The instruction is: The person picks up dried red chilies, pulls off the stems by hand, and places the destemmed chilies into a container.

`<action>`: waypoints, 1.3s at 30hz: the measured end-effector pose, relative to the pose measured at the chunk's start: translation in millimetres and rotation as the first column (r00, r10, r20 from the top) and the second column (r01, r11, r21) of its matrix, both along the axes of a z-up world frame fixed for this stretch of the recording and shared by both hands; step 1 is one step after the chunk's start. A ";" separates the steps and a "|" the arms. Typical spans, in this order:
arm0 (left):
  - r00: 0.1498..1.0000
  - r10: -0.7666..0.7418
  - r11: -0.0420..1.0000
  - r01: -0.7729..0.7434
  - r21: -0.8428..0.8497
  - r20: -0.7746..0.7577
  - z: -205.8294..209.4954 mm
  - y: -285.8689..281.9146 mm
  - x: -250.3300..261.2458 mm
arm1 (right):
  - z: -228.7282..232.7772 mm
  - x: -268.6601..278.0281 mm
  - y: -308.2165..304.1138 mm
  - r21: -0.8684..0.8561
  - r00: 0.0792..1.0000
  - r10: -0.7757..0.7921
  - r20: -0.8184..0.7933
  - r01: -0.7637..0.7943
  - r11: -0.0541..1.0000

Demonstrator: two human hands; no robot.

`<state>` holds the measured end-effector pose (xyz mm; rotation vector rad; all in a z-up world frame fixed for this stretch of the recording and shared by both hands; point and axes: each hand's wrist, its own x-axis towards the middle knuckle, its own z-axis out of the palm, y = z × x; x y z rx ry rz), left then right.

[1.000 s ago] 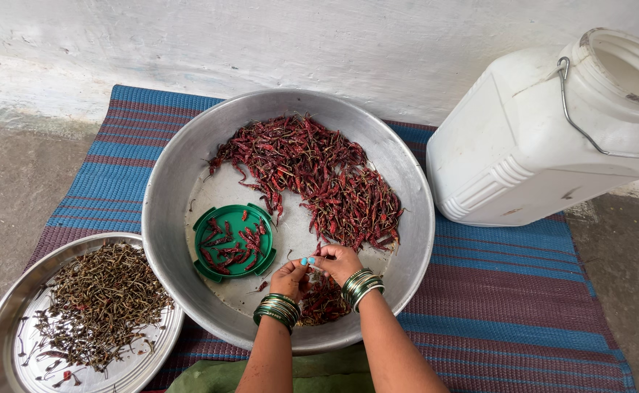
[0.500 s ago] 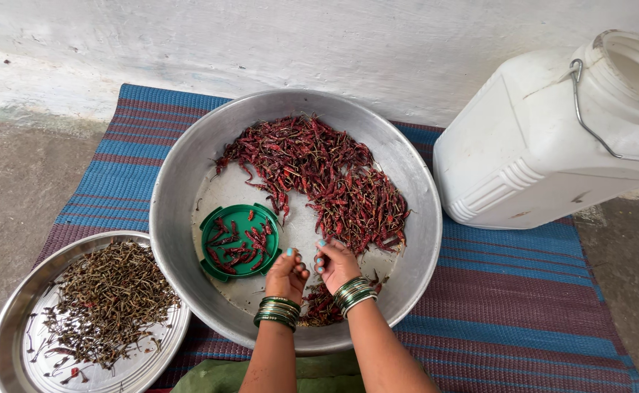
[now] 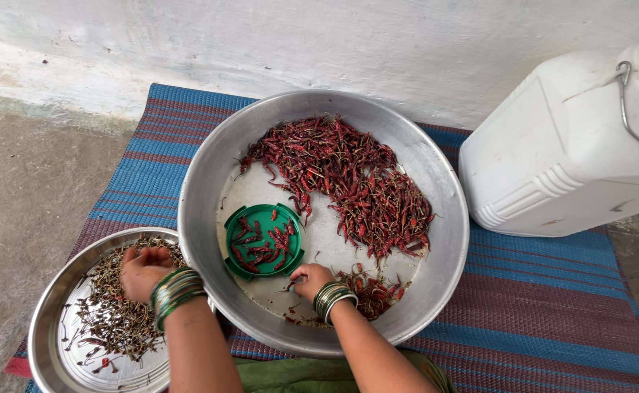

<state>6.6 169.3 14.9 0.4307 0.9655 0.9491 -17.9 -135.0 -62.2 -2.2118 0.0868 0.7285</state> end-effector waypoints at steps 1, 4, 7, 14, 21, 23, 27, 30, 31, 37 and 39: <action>0.998 0.028 0.995 -0.023 0.098 -0.051 5.0 9.4 -12.0 | 0.1 -2.7 5.6 0.001 1.000 0.003 -0.003 -0.003 1.000; 0.843 0.074 0.966 0.073 0.250 -0.532 16.7 3.4 -28.3 | -11.1 -6.8 14.2 -0.091 0.967 0.147 0.206 -0.131 0.987; 0.404 0.261 0.699 0.547 0.460 -0.877 11.2 -33.4 -22.4 | -21.1 1.0 7.6 -0.019 0.957 0.120 0.264 -0.120 0.993; 0.274 -0.399 -0.097 0.936 0.337 -0.875 -20.6 -131.4 14.5 | 10.8 22.8 -25.2 0.308 0.998 -0.060 -0.007 0.060 0.950; -0.110 -0.348 -0.262 0.965 -0.016 -0.931 -47.2 -171.6 0.8 | 20.6 27.0 -42.3 0.372 0.979 -0.110 0.174 0.038 0.927; -0.121 -0.404 -0.379 0.924 0.045 -0.907 -51.8 -168.3 1.8 | 22.6 26.0 -45.8 0.405 0.973 -0.135 0.186 0.049 0.913; -0.174 -0.463 -0.377 0.926 0.015 -0.869 -63.3 -170.3 4.7 | 35.3 22.8 -46.5 0.438 0.961 -0.191 0.200 0.086 0.895; -0.088 -0.482 -0.301 0.951 0.070 -0.872 -77.4 -178.1 5.5 | 41.7 17.6 -44.0 0.313 0.942 -0.213 0.259 0.126 0.941; -0.055 -0.616 -0.190 0.979 0.080 -0.786 -82.1 -181.9 4.9 | 41.1 17.4 -44.4 0.313 0.942 -0.214 0.259 0.128 0.941; 0.169 -0.942 0.185 0.982 -0.028 -0.290 -90.7 -195.5 3.5 | 9.7 29.1 -48.7 0.581 0.899 -0.326 0.292 0.104 0.807; 0.235 -0.957 0.250 0.965 -0.077 -0.169 -84.6 -194.4 5.0 | -7.4 35.3 -47.8 0.653 0.903 -0.422 -0.076 0.365 0.664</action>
